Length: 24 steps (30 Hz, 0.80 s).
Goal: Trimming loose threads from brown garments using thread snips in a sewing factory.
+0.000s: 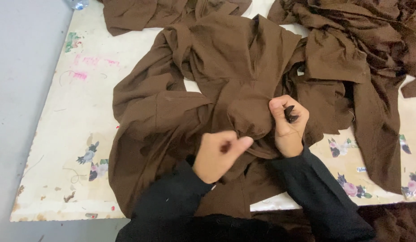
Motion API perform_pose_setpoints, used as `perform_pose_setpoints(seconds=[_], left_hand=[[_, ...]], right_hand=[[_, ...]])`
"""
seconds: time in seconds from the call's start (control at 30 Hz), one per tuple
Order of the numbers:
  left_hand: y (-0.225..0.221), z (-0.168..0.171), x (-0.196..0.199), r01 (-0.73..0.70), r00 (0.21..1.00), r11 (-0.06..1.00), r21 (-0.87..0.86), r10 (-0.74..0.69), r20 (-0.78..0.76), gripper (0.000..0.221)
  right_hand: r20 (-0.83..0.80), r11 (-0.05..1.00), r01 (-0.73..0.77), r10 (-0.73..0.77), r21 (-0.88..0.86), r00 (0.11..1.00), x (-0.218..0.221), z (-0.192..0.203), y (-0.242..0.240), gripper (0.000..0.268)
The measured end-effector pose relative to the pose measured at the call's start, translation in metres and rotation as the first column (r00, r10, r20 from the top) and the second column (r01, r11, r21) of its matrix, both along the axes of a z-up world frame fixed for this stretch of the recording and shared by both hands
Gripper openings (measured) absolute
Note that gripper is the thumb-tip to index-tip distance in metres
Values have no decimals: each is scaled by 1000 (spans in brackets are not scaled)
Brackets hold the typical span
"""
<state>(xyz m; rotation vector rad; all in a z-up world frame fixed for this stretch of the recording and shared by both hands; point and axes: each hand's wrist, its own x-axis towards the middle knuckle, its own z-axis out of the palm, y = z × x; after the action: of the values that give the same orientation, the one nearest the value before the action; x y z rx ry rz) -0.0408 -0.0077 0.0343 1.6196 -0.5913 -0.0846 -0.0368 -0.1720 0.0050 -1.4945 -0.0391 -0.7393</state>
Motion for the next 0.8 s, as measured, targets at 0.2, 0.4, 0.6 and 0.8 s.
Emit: perform_pose_setpoints(seconds=[0.2, 0.4, 0.6, 0.8], left_hand=[[-2, -23, 12, -173, 969, 882, 438, 232, -85, 26], [-6, -58, 22, -79, 911, 997, -4, 70, -406, 14], [8, -8, 15, -48, 595, 590, -806, -631, -498, 18], [8, -24, 15, 182, 834, 760, -624, -456, -312, 60]], right_hand=[[-3, 983, -132, 133, 129, 991, -1, -7, 6, 21], [-144, 987, -51, 73, 150, 987, -2, -2, 5, 18], [-211, 966, 191, -153, 174, 965, 17, -3, -6, 15], [-115, 980, 74, -96, -182, 989, 14, 8, -10, 19]])
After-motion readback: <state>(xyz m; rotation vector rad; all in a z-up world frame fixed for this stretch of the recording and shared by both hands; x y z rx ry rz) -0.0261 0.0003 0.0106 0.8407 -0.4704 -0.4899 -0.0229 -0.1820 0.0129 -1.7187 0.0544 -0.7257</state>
